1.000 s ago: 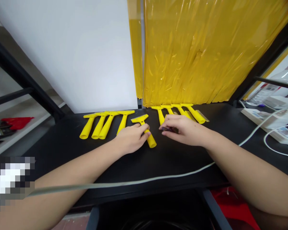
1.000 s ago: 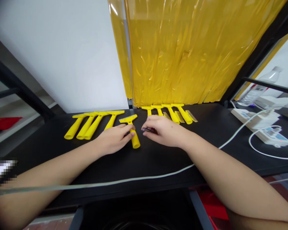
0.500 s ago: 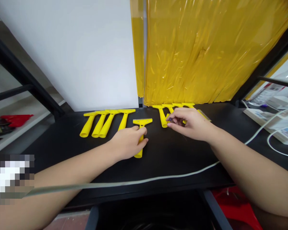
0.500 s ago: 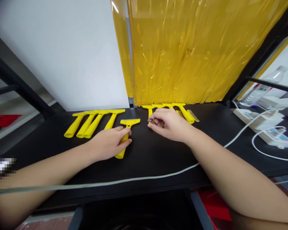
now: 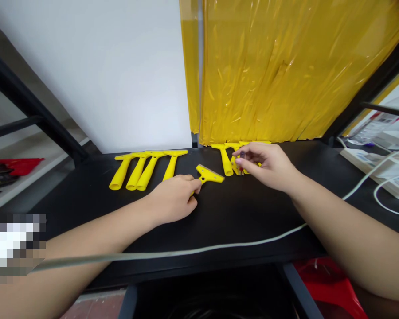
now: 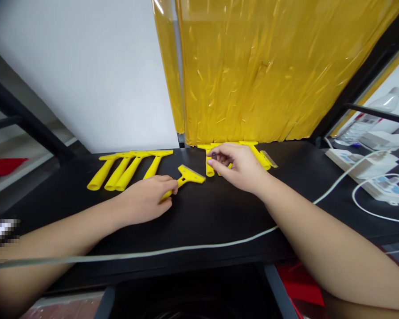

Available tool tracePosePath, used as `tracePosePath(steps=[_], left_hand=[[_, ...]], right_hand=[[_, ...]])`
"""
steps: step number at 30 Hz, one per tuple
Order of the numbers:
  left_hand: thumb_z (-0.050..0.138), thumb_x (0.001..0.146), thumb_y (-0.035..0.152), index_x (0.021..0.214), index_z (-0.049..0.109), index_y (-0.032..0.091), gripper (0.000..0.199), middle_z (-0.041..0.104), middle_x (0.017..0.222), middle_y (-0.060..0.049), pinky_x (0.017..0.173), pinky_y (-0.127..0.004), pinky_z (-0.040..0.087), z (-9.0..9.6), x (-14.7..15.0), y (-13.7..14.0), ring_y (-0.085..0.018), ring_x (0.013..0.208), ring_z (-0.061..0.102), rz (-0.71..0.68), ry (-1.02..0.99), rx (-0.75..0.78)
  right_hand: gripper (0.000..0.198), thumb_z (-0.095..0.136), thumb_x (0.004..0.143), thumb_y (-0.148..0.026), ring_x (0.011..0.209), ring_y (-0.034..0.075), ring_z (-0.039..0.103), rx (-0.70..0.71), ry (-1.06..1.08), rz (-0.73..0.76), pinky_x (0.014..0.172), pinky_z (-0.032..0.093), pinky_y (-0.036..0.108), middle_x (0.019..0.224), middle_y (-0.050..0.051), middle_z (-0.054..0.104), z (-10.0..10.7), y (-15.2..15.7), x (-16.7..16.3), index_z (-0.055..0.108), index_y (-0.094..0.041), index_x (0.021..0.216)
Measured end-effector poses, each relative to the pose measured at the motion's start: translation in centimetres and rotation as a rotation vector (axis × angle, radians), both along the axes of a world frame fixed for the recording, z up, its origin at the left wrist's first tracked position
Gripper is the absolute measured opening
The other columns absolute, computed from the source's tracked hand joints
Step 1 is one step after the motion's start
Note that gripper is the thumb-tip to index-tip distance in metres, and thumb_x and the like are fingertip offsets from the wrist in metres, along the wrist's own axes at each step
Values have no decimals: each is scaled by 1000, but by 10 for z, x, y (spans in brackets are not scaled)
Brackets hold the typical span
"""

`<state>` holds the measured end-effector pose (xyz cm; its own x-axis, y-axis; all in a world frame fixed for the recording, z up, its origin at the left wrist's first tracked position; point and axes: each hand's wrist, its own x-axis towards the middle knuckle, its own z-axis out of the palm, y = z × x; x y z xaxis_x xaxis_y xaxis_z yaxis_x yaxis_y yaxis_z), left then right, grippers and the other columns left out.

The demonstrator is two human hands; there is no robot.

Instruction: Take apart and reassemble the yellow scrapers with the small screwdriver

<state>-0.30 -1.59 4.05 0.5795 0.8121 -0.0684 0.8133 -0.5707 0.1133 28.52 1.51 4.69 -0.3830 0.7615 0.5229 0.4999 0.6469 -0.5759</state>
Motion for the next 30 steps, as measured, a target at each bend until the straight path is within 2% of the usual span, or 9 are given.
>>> tracePosePath(steps=[2, 4, 9, 15, 23, 30], left_hand=[[53, 92, 23, 92, 61, 22, 8, 67, 100, -5, 85, -38, 53, -2, -2, 2, -26, 97, 66, -10, -20, 2], [54, 95, 26, 96, 60, 22, 7, 68, 100, -5, 84, -38, 52, -5, -2, 3, -26, 98, 66, -31, -75, 4], [51, 106, 30, 134, 61, 27, 30, 71, 124, -5, 100, -38, 50, -16, 0, 6, -25, 119, 64, -196, -203, -24], [49, 109, 27, 137, 68, 30, 34, 70, 118, -3, 101, -36, 48, -21, 3, 9, -22, 114, 65, -257, -189, -19], [49, 109, 26, 138, 70, 26, 36, 70, 114, -5, 99, -35, 49, -22, 2, 10, -22, 111, 65, -272, -207, -17], [51, 109, 26, 136, 71, 24, 33, 70, 113, -6, 101, -36, 49, -27, 2, 13, -22, 110, 64, -284, -257, -26]], right_hand=[[26, 71, 96, -40, 76, 21, 71, -36, 126, -11, 72, 60, 35, 90, 7, 75, -6, 5, 0, 74, -18, 110], [28, 74, 94, -41, 77, 21, 73, -69, 254, 2, 73, 62, 36, 91, 7, 74, -12, 9, -2, 73, -19, 112], [37, 83, 88, -40, 79, 19, 74, -109, 495, 60, 75, 66, 35, 93, 3, 71, -21, 9, -14, 64, -24, 115], [36, 85, 86, -41, 74, 16, 71, -126, 466, 83, 69, 62, 32, 91, 2, 68, -24, 5, -20, 57, -24, 103], [32, 82, 89, -41, 75, 17, 70, -129, 401, 107, 68, 60, 33, 91, 2, 67, -34, 7, -23, 59, -24, 104], [31, 86, 86, -39, 69, 15, 65, -132, 559, 102, 62, 56, 31, 81, -1, 63, -33, 6, -31, 58, -25, 87]])
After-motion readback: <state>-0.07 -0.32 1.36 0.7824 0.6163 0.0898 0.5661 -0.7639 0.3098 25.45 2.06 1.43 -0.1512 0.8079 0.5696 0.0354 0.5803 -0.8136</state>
